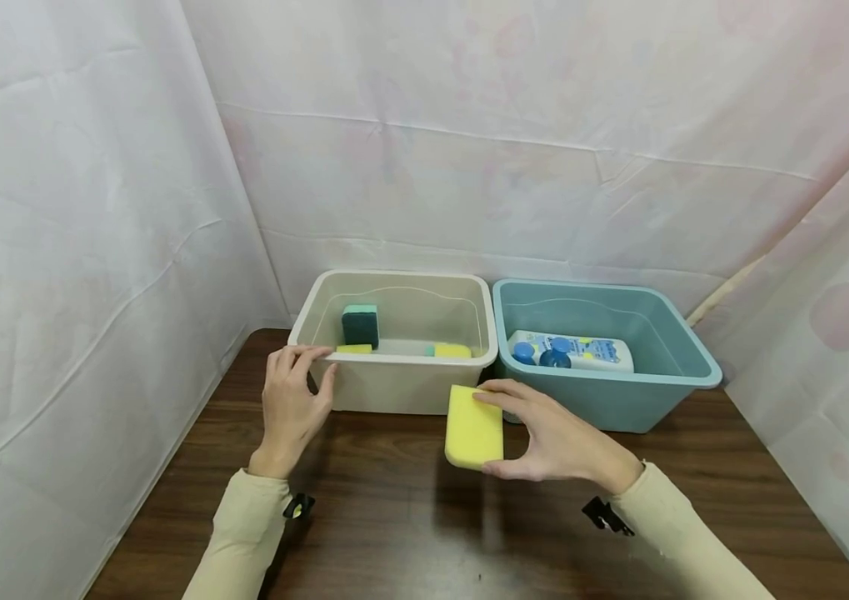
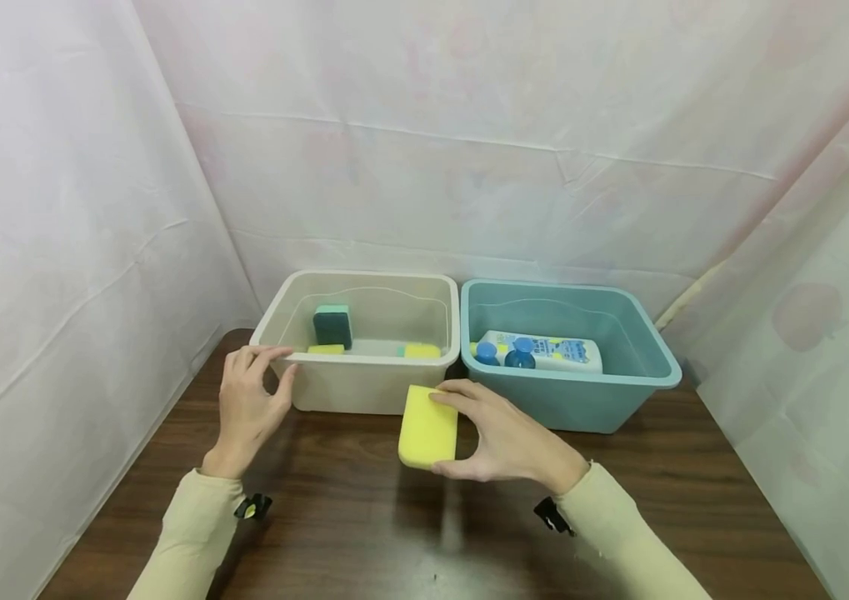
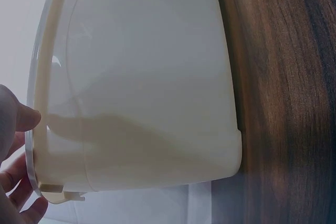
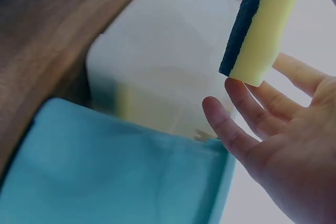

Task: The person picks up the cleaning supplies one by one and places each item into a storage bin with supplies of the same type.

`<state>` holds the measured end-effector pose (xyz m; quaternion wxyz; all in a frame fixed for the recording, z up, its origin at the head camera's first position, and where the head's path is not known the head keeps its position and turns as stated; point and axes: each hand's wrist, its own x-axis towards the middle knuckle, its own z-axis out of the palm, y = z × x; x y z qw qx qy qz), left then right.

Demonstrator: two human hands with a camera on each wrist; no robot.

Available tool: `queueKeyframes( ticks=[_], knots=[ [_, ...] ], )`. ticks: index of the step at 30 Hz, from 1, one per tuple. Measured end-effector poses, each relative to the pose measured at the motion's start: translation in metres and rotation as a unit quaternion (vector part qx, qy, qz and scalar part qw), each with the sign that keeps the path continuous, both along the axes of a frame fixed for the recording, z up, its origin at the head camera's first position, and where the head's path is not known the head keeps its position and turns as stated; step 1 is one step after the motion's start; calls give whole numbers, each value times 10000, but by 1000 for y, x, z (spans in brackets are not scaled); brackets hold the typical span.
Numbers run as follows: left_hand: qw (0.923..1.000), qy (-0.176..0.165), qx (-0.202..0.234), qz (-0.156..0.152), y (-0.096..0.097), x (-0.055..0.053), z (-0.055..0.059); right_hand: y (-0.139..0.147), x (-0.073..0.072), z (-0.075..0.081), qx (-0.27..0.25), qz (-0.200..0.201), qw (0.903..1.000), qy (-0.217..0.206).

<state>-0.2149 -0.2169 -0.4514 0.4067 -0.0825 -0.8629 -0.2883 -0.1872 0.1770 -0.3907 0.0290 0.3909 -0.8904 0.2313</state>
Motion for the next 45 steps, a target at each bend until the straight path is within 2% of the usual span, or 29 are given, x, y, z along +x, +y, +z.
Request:
queueKeyframes(
  ticks=[13, 20, 37, 45],
  knots=[
    [10000, -38, -10, 11, 0, 0, 1, -7, -17, 36, -104, 24, 9999, -114],
    [10000, 13, 5, 41, -2, 0, 0, -17, -35, 51, -90, 36, 9999, 127],
    [10000, 37, -58, 7, 0, 2, 1, -28, -89, 58, -64, -163, 9998, -51],
    [10000, 30, -28, 25, 0, 3, 0, -36, -104, 58, 108, -378, 9989, -268]
  ],
)
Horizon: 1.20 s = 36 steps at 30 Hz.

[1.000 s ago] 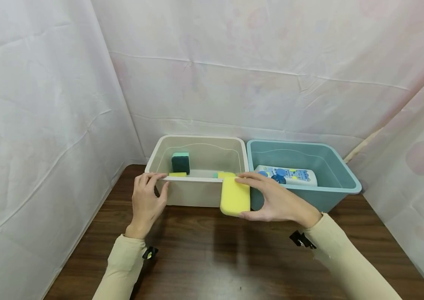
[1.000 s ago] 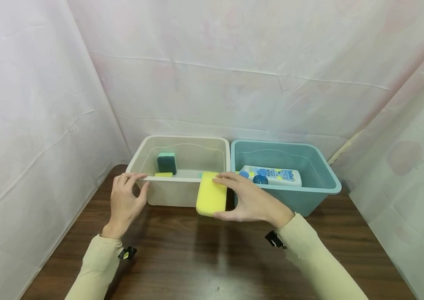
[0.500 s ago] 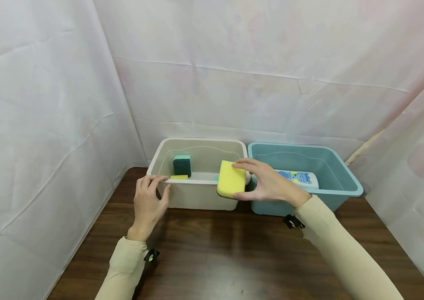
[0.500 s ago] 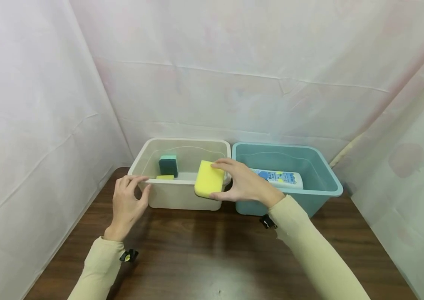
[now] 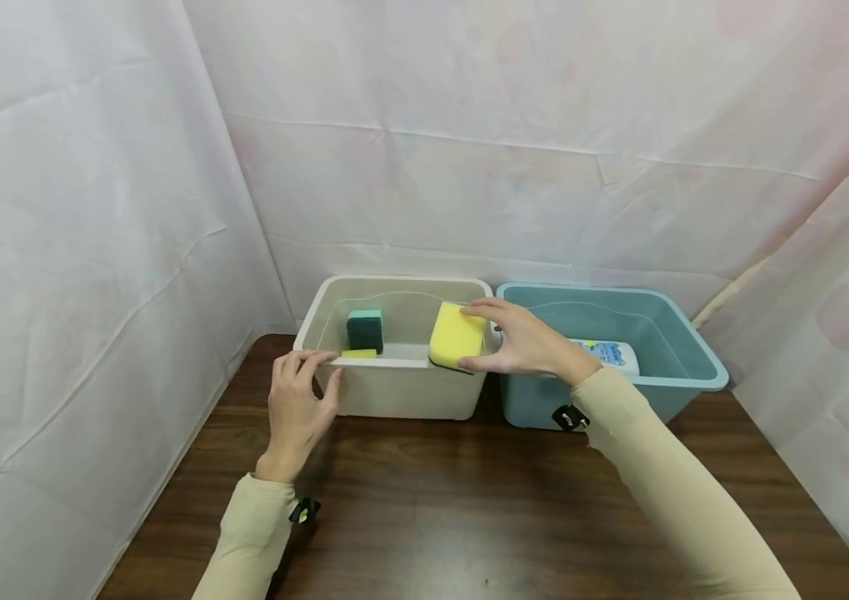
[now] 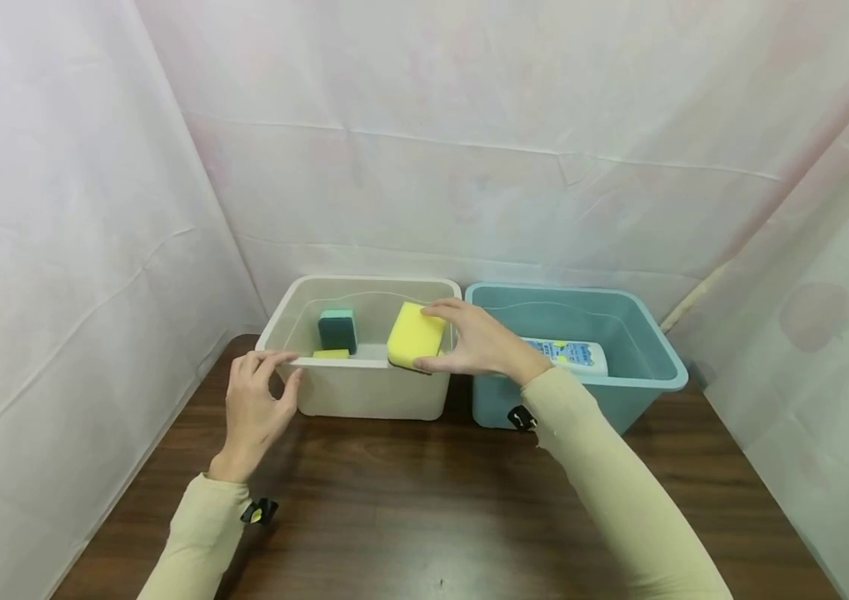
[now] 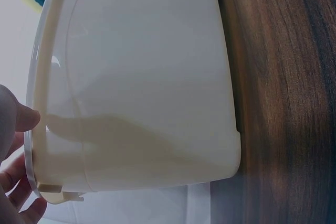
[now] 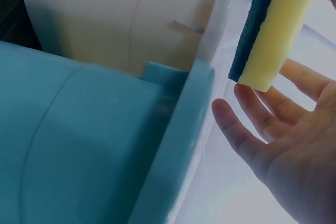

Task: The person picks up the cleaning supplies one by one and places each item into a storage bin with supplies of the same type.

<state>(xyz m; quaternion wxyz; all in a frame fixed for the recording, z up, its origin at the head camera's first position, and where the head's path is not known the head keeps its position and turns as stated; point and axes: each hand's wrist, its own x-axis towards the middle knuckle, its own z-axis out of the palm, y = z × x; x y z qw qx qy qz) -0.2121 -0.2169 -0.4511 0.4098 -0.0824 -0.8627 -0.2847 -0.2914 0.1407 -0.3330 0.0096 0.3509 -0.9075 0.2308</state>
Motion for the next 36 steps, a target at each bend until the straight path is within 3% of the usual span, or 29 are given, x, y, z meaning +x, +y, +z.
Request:
queueKeyframes(
  ticks=[13, 36],
  knots=[
    [10000, 50, -23, 1, -5, -1, 0, -17, -25, -3, -9, -154, 9999, 20],
    [9998, 181, -62, -29, -5, -2, -1, -27, -34, -12, 22, -248, 9996, 129]
  ],
)
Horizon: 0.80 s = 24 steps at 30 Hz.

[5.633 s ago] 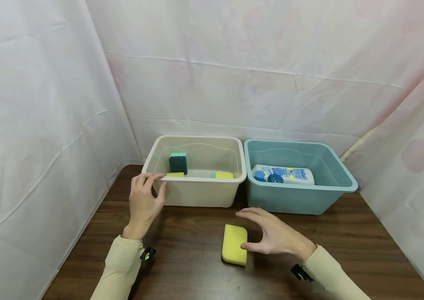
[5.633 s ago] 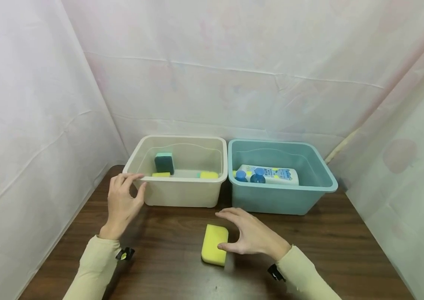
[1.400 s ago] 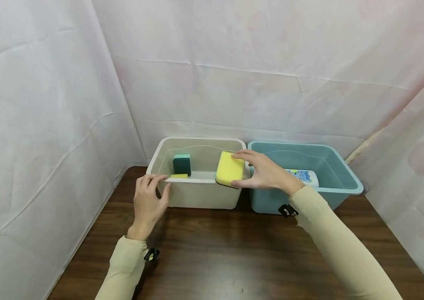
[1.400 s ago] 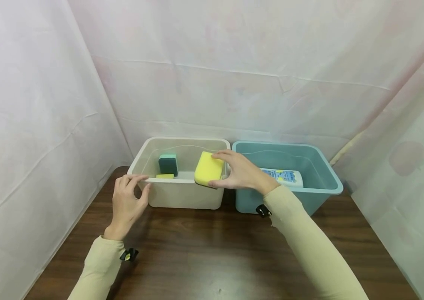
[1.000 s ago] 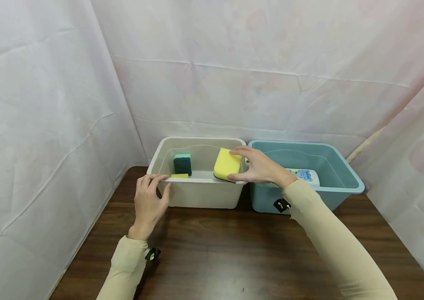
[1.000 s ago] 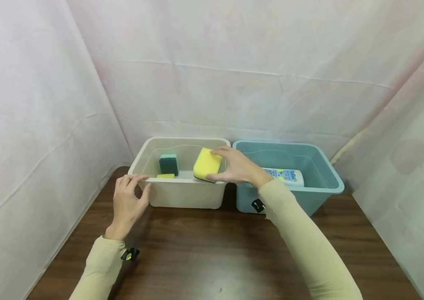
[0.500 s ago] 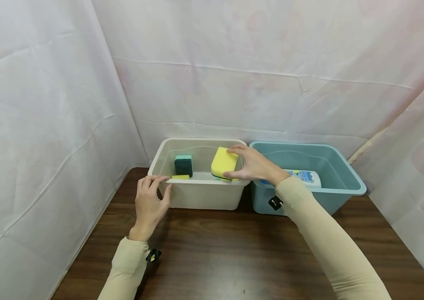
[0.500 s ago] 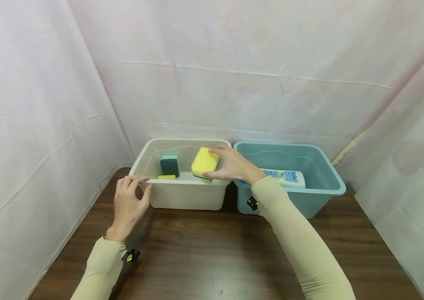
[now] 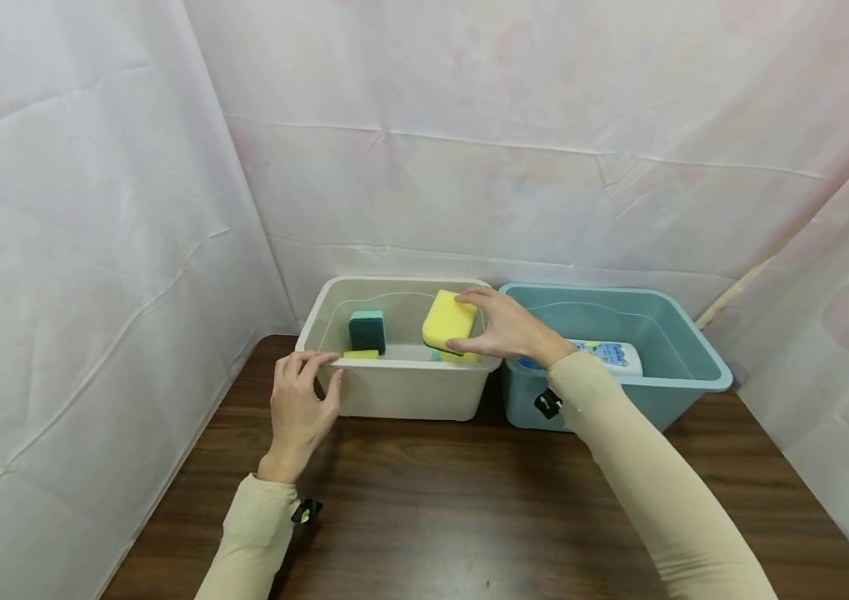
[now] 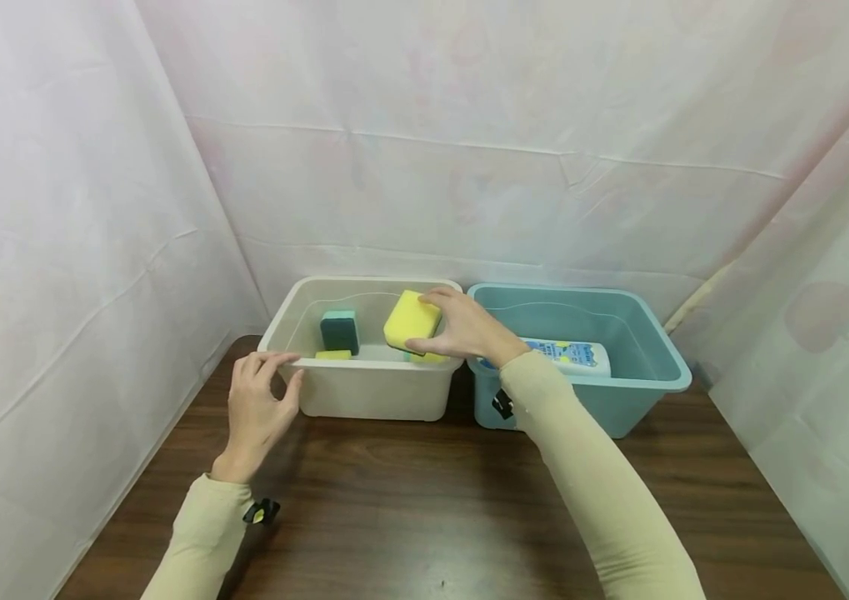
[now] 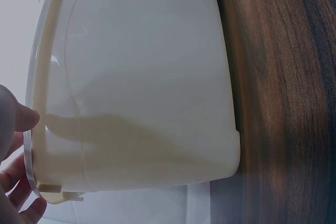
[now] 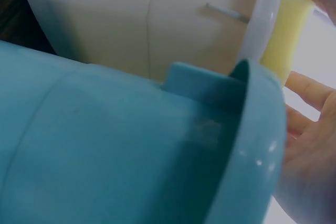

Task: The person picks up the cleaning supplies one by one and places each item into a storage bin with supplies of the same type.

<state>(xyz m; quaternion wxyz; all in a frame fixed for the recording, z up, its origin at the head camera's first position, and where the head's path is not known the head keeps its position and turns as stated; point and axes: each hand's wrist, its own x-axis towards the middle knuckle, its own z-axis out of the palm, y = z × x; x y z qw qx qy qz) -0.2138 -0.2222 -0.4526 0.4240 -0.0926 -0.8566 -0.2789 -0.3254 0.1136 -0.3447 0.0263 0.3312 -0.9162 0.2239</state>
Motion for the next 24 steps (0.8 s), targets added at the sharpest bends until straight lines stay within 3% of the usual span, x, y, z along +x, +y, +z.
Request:
queueKeyframes(
  ticks=[18, 24],
  knots=[
    [10000, -60, 28, 8, 1, -2, 1, 4, 0, -3, -2, -7, 10000, -24],
    [10000, -87, 29, -9, 2, -2, 1, 10, 8, -2, -32, -74, 9999, -108]
  ],
)
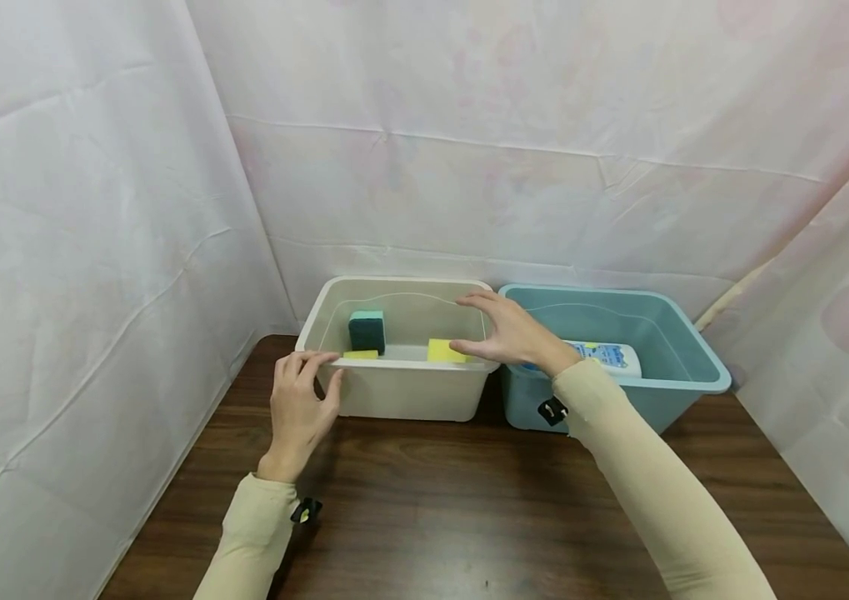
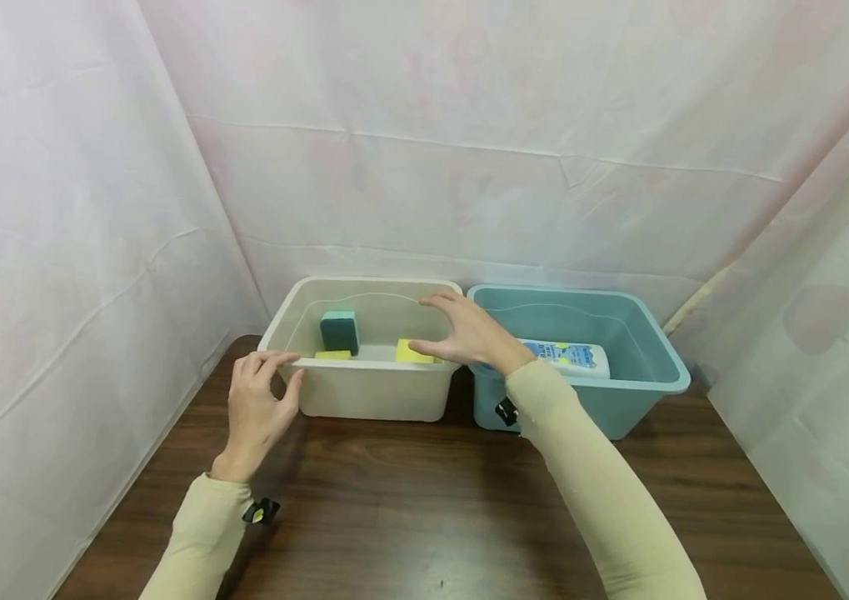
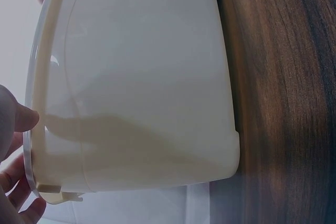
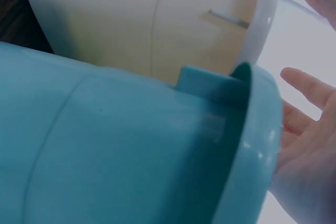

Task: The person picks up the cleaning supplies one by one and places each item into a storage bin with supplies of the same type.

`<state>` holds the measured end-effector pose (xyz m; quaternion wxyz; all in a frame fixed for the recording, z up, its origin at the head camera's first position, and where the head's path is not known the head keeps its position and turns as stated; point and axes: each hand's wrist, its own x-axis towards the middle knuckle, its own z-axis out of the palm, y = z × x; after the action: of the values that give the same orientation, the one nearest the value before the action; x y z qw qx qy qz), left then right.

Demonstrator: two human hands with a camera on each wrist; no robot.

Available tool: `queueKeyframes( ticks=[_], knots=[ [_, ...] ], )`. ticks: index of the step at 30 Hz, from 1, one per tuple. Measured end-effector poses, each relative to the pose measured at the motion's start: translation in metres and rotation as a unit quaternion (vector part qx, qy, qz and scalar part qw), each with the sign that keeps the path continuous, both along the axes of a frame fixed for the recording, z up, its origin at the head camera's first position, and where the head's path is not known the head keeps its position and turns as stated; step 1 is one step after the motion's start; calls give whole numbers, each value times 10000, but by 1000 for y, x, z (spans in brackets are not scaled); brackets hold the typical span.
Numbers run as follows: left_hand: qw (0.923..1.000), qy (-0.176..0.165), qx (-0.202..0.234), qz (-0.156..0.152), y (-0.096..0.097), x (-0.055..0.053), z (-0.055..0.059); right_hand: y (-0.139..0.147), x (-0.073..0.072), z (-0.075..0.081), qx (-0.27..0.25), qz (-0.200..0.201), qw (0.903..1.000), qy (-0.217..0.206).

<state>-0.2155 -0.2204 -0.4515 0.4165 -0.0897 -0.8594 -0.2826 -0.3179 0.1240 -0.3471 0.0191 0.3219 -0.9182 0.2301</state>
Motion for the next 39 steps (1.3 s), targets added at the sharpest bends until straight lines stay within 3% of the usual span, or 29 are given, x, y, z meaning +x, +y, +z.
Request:
queueKeyframes(
  ticks=[10, 20, 26, 31, 35, 39],
  knots=[
    [10000, 22, 12, -25, 2, -1, 0, 22, 27, -1, -644, -157, 9978, 36],
    [10000, 50, 15, -36, -1, -2, -4, 45, 58, -21, -1326, -501, 9896, 244],
    [9999, 153, 36, -59, -3, -3, -5, 52, 75, -39, -1847, -564, 9794, 586],
    [9999, 83, -46, -129, -4, -3, -6, 61, 94, -49, -2375, -574, 9642, 1031],
    [9989, -141, -349, -277, -5, 2, -10, 72, 111, -56, -2614, -689, 9536, 1325],
    [9970, -317, -626, -337, -6, 12, -9, 86, 124, -60, -2486, -913, 9521, 1528]
  ],
)
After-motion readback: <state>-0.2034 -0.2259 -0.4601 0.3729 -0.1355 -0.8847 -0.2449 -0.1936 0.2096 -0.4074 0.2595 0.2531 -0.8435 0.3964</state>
